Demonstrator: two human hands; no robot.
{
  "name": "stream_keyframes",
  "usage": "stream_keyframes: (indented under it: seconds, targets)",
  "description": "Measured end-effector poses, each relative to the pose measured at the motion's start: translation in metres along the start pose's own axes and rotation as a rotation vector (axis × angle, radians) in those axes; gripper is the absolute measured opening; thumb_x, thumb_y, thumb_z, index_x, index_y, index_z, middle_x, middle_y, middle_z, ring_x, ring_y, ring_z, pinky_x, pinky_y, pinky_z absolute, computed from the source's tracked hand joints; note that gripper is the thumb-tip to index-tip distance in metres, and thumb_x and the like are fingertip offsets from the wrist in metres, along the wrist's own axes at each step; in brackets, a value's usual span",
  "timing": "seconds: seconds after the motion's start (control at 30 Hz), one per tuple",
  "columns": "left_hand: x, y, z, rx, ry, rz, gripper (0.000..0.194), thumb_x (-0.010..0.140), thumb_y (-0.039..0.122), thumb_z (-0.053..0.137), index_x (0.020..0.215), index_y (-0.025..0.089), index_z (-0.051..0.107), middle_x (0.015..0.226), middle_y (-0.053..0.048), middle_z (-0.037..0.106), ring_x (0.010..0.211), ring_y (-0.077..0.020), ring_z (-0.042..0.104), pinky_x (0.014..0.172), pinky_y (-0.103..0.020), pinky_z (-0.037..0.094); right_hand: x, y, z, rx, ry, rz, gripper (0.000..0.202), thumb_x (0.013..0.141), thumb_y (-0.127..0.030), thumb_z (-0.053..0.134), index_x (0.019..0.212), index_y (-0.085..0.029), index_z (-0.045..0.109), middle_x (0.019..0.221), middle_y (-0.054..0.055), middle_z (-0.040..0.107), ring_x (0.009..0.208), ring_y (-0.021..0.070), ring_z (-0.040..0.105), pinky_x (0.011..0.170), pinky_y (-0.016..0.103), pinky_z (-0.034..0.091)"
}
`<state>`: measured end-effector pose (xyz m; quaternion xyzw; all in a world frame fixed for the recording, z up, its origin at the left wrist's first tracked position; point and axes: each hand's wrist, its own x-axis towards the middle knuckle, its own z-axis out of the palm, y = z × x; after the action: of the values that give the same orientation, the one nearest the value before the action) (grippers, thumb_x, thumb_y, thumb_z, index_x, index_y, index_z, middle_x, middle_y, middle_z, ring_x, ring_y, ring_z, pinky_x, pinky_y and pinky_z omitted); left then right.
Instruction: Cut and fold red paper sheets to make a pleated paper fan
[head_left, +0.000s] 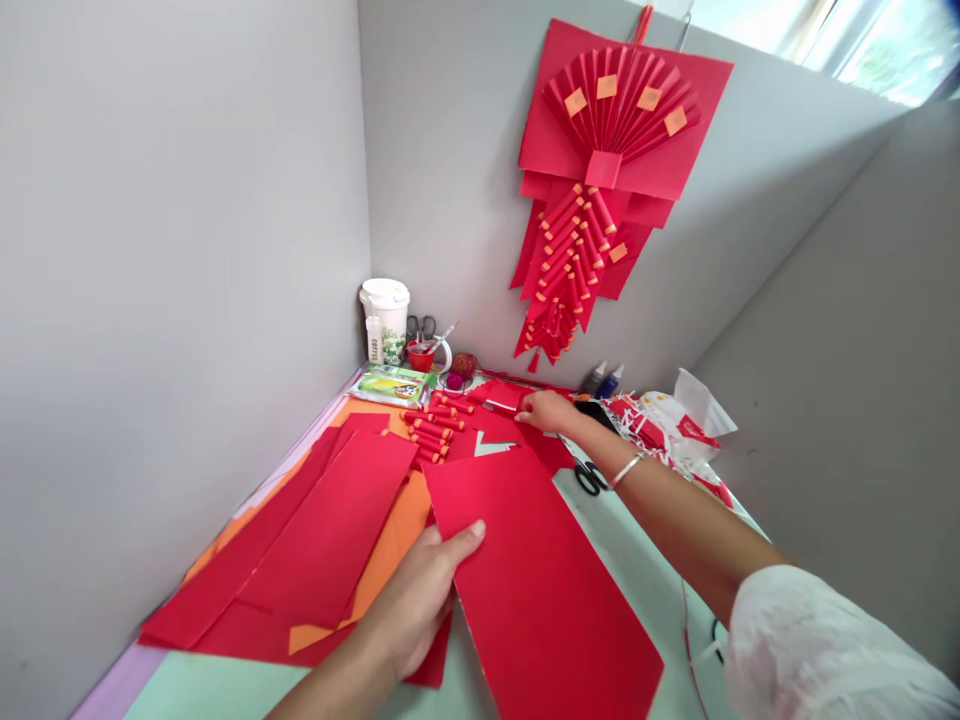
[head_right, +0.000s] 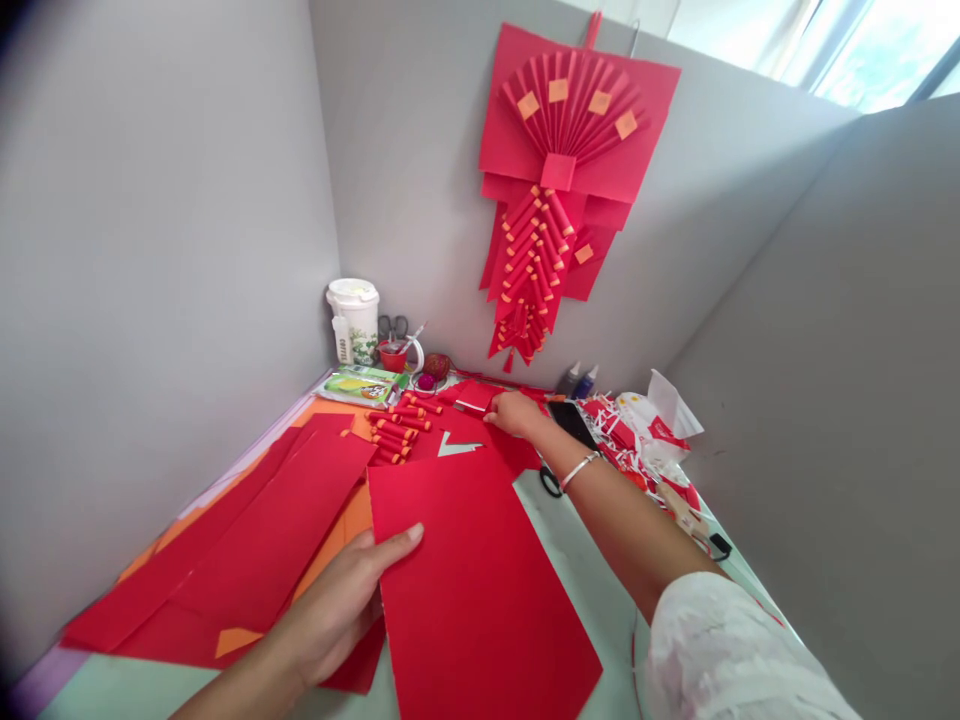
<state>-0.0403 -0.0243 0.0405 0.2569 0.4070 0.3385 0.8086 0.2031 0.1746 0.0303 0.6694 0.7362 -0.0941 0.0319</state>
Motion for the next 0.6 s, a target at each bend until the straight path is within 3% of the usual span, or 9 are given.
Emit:
stream_keyframes:
  seconds: [0.2, 0.3, 0.43, 0.6]
  targets:
    - [0.003, -0.008, -0.001, 0.014, -0.041, 0.022, 0.040, 0.082, 0.031, 0.068, 0.118, 0.013, 0.064, 0.106, -0.016, 0.075, 0.095, -0.0328, 0.072, 0.086, -0.046, 0.054, -0.009, 0.013, -0.060, 0.141, -0.090, -0.009, 0.024, 0.094, -0.037, 0.058, 0.098, -0.014, 0.065, 0.094, 0.003, 0.068, 0.077, 0.0157, 0.065, 0.070, 0.032, 0.055]
    - [0.005, -0.011, -0.003, 0.023, -0.041, 0.047, 0.039, 0.083, 0.031, 0.067, 0.117, 0.012, 0.064, 0.107, -0.015, 0.075, 0.096, -0.0318, 0.071, 0.087, -0.045, 0.053, -0.025, 0.016, -0.078, 0.237, -0.099, -0.009, 0.026, 0.091, -0.039, 0.060, 0.083, -0.014, 0.066, 0.073, 0.000, 0.066, 0.057, 0.0107, 0.058, 0.055, 0.024, 0.048]
    - [0.007, -0.013, -0.002, -0.001, 0.000, 0.108, 0.038, 0.085, 0.028, 0.065, 0.119, 0.011, 0.063, 0.110, -0.014, 0.074, 0.098, -0.0287, 0.071, 0.090, -0.041, 0.052, -0.061, 0.017, -0.083, 0.383, -0.054, -0.018, 0.026, 0.085, -0.039, 0.061, 0.072, -0.017, 0.066, 0.058, 0.000, 0.064, 0.047, 0.0100, 0.052, 0.045, 0.022, 0.037]
    - [0.001, -0.015, 0.005, -0.082, 0.082, 0.168, 0.041, 0.083, 0.023, 0.067, 0.122, 0.012, 0.061, 0.114, -0.013, 0.073, 0.104, -0.0271, 0.068, 0.092, -0.038, 0.052, -0.123, 0.016, -0.068, 0.508, 0.132, 0.050, 0.028, 0.087, -0.044, 0.055, 0.091, -0.020, 0.068, 0.066, 0.001, 0.066, 0.055, 0.0140, 0.062, 0.045, 0.022, 0.039]
